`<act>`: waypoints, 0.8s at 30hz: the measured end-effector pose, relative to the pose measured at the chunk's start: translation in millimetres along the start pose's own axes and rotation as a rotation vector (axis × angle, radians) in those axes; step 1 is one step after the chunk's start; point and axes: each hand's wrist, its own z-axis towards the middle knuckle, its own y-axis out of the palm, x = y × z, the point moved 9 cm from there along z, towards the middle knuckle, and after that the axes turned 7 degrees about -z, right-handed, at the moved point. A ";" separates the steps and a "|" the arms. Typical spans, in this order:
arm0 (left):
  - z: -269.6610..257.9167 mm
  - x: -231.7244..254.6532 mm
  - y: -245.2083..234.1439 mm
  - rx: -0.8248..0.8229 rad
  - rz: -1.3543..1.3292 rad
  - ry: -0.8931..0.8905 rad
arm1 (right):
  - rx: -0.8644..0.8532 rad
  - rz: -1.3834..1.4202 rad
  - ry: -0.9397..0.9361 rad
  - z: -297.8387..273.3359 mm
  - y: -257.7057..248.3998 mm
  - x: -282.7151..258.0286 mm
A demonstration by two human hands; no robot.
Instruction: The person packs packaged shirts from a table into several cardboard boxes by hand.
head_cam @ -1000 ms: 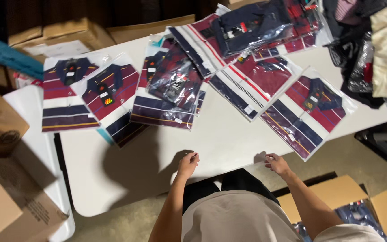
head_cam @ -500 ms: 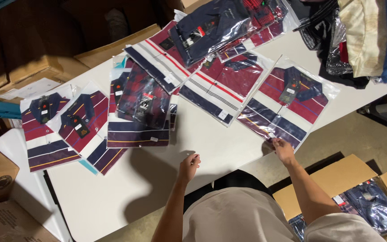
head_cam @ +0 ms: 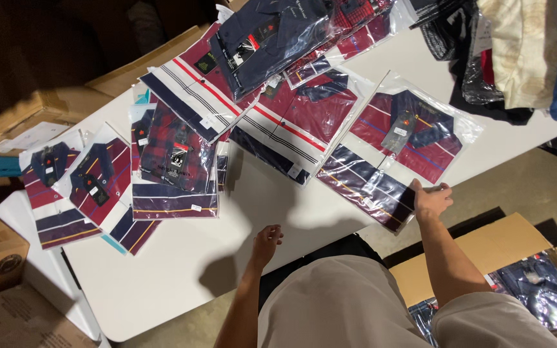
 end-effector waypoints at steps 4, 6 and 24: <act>4.4 -5.2 6.9 0.030 -0.015 -0.016 | 0.068 0.062 -0.103 52.2 5.7 12.2; 2.5 -1.4 8.2 0.047 -0.021 -0.024 | 0.002 0.048 -0.097 66.7 17.0 11.2; -6.7 137.8 25.6 0.202 -0.175 0.296 | -0.686 0.214 -0.731 -131.9 -147.4 -310.0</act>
